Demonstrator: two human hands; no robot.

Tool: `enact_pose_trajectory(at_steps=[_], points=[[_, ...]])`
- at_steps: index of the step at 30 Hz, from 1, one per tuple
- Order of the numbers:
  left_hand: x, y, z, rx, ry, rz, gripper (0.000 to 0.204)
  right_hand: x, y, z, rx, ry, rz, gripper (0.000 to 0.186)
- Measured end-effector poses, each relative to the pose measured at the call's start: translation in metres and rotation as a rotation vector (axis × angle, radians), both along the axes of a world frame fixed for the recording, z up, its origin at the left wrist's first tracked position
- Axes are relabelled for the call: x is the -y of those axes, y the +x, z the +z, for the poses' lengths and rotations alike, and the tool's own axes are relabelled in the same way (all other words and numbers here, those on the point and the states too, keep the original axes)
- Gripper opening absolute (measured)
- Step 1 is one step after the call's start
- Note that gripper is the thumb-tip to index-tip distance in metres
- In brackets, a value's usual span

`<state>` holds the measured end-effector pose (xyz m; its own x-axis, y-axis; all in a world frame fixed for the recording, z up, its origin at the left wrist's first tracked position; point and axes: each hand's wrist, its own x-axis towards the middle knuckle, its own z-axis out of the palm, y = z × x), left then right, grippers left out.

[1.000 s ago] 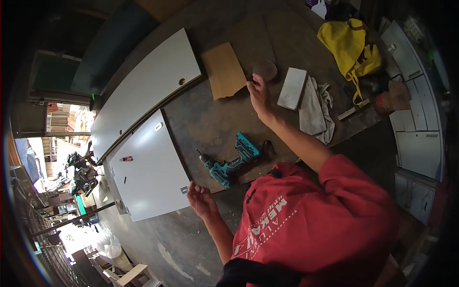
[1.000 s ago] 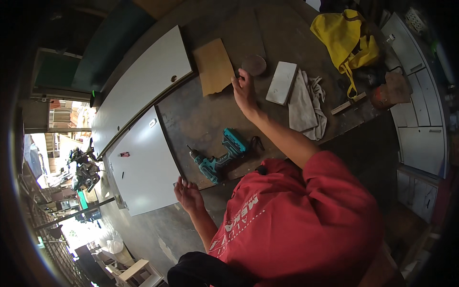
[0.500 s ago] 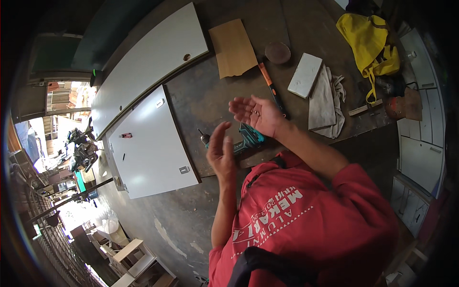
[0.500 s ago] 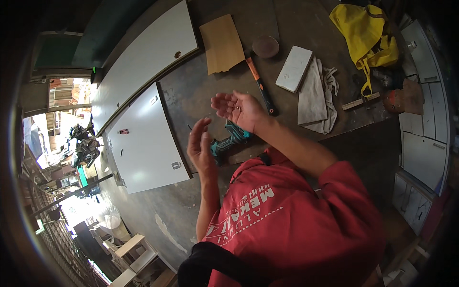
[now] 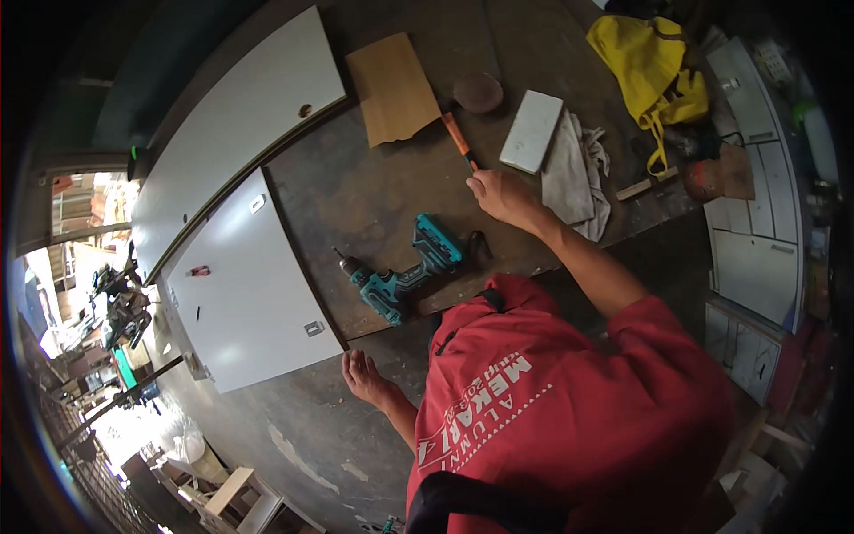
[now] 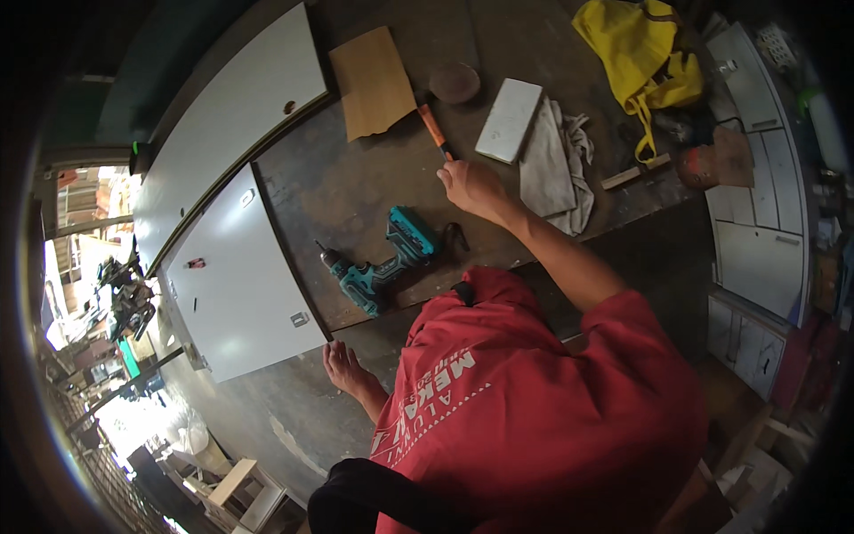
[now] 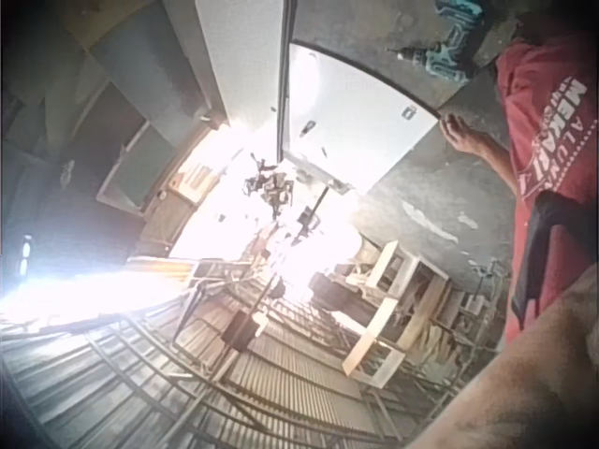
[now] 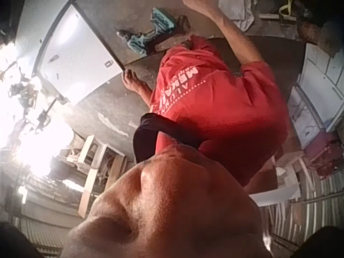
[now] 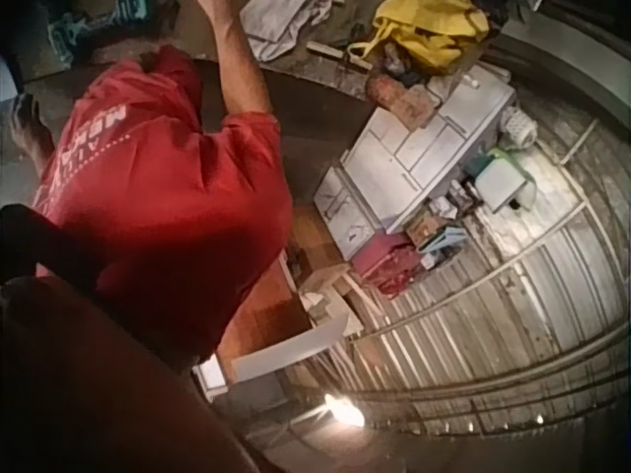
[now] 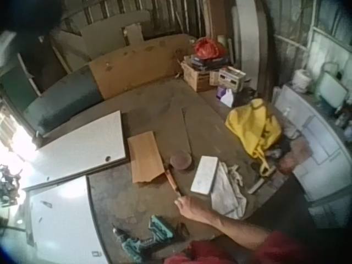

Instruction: The person marks a white cabinet door for hinge placement using tape and a pencil, then secures metal hinges to the door using a power drill.

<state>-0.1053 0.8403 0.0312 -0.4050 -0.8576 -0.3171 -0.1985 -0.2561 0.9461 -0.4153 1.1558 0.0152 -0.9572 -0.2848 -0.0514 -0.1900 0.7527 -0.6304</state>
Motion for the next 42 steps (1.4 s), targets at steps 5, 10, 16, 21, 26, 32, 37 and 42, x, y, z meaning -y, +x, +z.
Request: enact_pose_trajectory(at_steps=[5,10,16,21,26,32,37,42], points=[[-0.007,0.04,-0.046,0.126,0.108,0.016,0.041,-0.036,0.001,0.01,-0.032,0.157,-0.109,0.025],[-0.003,0.08,-0.106,0.217,0.168,0.023,0.036,-0.061,0.017,-0.005,-0.146,0.368,-0.119,0.063],[0.006,0.135,-0.169,0.293,0.221,-0.024,0.037,-0.114,0.025,-0.031,-0.27,0.399,-0.213,0.059],[0.02,0.186,-0.207,0.387,0.256,-0.072,0.037,-0.173,0.001,-0.028,-0.244,0.495,-0.383,0.049],[0.018,0.239,-0.263,0.292,0.415,0.015,0.037,-0.161,-0.018,-0.032,-0.286,0.203,-0.299,0.028],[-0.004,0.236,-0.263,0.391,0.383,-0.02,0.037,-0.114,0.008,-0.037,-0.105,0.11,0.003,0.01],[-0.006,0.224,-0.26,0.402,0.39,-0.045,0.036,-0.105,0.006,-0.019,-0.108,0.252,-0.016,0.012],[-0.009,0.212,-0.253,0.418,0.411,-0.077,0.036,-0.06,0.004,-0.024,-0.241,0.264,-0.207,0.03]])
